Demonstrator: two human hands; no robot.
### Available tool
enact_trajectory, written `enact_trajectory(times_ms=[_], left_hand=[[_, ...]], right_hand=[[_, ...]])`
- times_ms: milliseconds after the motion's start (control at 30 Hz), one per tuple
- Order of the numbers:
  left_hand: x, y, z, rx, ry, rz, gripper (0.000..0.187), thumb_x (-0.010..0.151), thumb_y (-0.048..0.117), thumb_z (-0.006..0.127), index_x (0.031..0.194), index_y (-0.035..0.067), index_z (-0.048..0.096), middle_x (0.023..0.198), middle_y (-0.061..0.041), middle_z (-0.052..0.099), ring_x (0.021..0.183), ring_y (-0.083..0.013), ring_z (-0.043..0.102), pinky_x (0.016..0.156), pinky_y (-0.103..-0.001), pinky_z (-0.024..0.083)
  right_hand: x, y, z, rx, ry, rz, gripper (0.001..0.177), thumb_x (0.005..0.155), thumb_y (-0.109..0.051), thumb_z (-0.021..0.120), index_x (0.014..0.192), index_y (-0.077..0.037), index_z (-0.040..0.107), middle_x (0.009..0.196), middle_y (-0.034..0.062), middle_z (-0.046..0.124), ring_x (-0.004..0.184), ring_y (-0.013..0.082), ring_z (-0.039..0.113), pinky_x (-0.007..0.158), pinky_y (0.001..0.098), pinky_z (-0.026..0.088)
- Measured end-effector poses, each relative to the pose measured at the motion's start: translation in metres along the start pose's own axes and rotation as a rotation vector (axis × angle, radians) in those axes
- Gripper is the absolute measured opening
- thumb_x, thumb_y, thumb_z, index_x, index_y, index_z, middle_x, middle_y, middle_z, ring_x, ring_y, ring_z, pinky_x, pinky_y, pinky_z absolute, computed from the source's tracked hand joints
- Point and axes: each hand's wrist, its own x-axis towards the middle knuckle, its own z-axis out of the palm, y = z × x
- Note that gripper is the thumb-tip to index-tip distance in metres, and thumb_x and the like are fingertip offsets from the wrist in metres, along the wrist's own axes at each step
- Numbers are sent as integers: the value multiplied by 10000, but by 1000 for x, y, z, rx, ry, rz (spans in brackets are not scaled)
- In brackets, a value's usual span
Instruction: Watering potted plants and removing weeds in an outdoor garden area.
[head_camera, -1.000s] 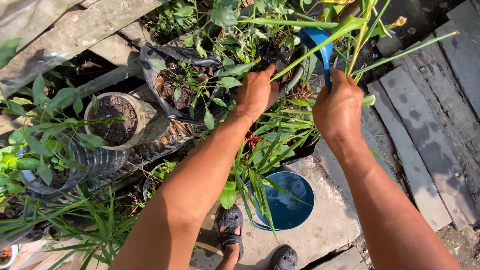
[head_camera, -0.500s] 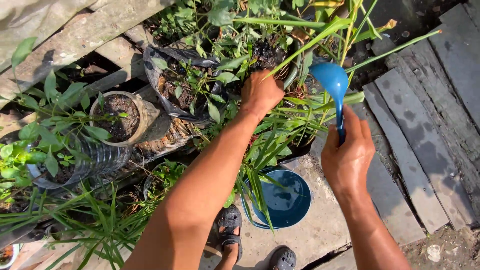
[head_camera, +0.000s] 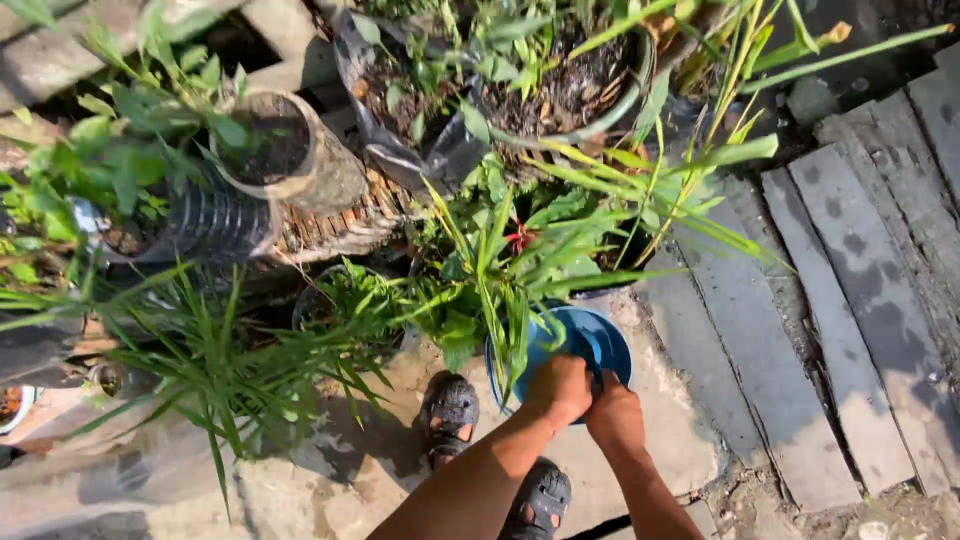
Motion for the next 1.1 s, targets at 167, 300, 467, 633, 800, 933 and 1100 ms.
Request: enact_trajectory(times_ms=[167, 300, 467, 633, 800, 933, 1100], left_hand=[[18, -197, 172, -182, 346, -141, 216, 906, 213, 686, 877, 0, 707, 832, -232, 689, 799, -403, 680, 687, -473, 560], [36, -187, 257, -391, 262, -249, 190, 927, 214, 657, 962, 31, 688, 867, -186, 685, 811, -342, 671, 692, -434, 553], [72, -235, 264, -633, 217, -372, 191, 954, 215, 621, 1069, 68, 663, 910, -128, 680, 825, -267, 658, 698, -385, 544], [78, -220, 216, -879, 197, -429, 230, 980, 215, 585, 1175, 105, 637, 954, -70, 674, 840, -192, 644, 703, -336, 533], [58, -153, 176, -1117, 153, -397, 291, 1007, 215, 549, 1282, 141, 611, 997, -13, 667, 855, -117, 630, 709, -287, 523], [21, -89, 115, -1247, 96, -508, 383, 964, 138, 566, 1340, 197, 524, 986, -1, 642, 825, -123, 639, 669, -302, 529], [3, -17, 70, -1191, 78, -516, 156, 1015, 120, 563, 1156, 60, 537, 987, -96, 635, 776, -170, 649, 625, -321, 557]], right_hand=[[73, 48, 96, 21, -14, -46, 357, 903, -206, 592, 1224, -48, 598, 1016, 309, 708, 982, 503, 687, 834, 530, 573], [119, 94, 179, 0, -10, -106, 540, 852, -188, 599, 1346, 16, 521, 963, 351, 690, 936, 521, 681, 820, 533, 562], [142, 109, 212, 110, -10, -258, 300, 888, -225, 595, 1035, 25, 670, 963, 318, 708, 988, 487, 689, 851, 516, 562], [121, 76, 183, 165, 103, -163, 313, 946, -293, 620, 968, 12, 692, 926, 314, 688, 929, 501, 672, 791, 529, 546], [77, 63, 125, 193, 181, -198, 313, 990, -315, 590, 938, -38, 726, 899, 283, 700, 916, 502, 664, 795, 525, 534], [33, 49, 71, 136, 145, -173, 331, 1005, -330, 584, 926, -44, 731, 916, 268, 706, 896, 497, 672, 804, 535, 529], [-7, 13, -16, 164, 76, -124, 305, 930, -338, 607, 910, -87, 778, 854, 253, 710, 859, 467, 679, 765, 494, 548]])
